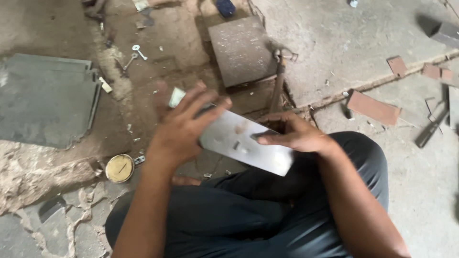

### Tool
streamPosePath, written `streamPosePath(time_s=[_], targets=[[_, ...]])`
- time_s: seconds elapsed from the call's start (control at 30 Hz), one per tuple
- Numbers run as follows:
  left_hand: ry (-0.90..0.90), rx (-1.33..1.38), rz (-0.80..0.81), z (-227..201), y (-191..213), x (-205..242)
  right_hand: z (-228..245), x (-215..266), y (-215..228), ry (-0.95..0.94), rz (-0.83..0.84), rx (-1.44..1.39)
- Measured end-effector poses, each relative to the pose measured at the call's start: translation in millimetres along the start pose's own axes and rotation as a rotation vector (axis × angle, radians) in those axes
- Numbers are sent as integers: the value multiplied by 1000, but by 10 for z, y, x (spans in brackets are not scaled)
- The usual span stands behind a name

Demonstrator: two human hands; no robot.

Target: The person sits on the floor and assembles a lock mechanism into a metal box. They use a hammer and a punch to create holes in the metal, then insert the lock and secure it with screws using a screwdriver.

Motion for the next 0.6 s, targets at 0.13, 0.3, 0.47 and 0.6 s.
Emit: streamPosePath(time_s=[0.13,0.3,0.47,0.6], targets=[[342,561,-416,419,406,145,103,-73,-49,121,-148,-451],[822,1257,-315,259,-358,299,613,-172,-248,271,-220,-563],[1090,1398,-589,774,-551,824,418,-92,14,183,-596,207],[982,1479,-740,1300,-177,869,-540,-443,86,-296,-415,509]])
Point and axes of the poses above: each hand's wrist, its own x-axis away from the middle knuckle, its own y-axis out of the back of the hand, z = x × y, the point moved 10 cm from there along -x, towards the middle knuckle
